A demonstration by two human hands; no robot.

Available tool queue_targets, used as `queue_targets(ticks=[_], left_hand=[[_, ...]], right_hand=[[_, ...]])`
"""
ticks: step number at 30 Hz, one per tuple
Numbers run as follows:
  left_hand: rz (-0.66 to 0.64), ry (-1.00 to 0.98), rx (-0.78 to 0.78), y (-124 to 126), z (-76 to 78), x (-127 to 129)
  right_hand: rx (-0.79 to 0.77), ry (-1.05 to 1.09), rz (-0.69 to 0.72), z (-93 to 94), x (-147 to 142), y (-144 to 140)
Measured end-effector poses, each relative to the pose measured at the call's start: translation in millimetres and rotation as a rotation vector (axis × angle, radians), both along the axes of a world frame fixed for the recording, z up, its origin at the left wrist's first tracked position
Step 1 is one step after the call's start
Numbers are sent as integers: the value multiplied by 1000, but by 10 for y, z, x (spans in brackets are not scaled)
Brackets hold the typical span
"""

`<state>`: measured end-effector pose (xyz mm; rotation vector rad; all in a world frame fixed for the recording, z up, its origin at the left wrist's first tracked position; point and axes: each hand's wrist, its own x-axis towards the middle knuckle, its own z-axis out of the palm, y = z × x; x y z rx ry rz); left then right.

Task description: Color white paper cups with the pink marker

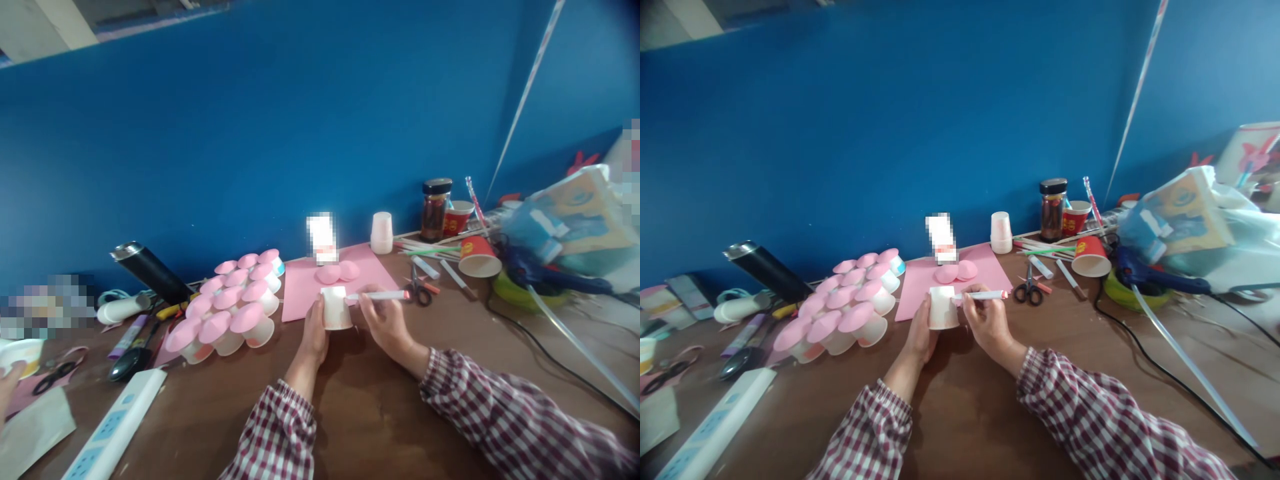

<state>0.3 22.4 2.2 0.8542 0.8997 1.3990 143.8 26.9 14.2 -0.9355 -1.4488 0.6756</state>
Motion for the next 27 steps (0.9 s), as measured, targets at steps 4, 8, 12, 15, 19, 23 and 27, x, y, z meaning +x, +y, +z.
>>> queue_targets(ticks=[4, 8, 12, 15, 19, 23, 27], left_hand=[[-1, -49, -32, -3, 28, -1], [37, -203, -101, 17, 28, -27], [23, -268, -50, 32, 37, -30], [35, -243, -32, 27, 67, -3], [62, -203, -89, 21, 98, 33], [84, -173, -131, 26, 86, 36], [95, -142, -113, 17, 78, 30]], right_hand=[[-4, 93, 40, -6, -25, 1], [33, 116, 34, -24, -42, -36], [100, -15, 85, -56, -32, -111], [130, -98, 86, -63, -28, -151], [165, -155, 52, -49, -31, -162], [197, -194, 55, -40, -25, -156], [213, -209, 69, -38, -23, -156]])
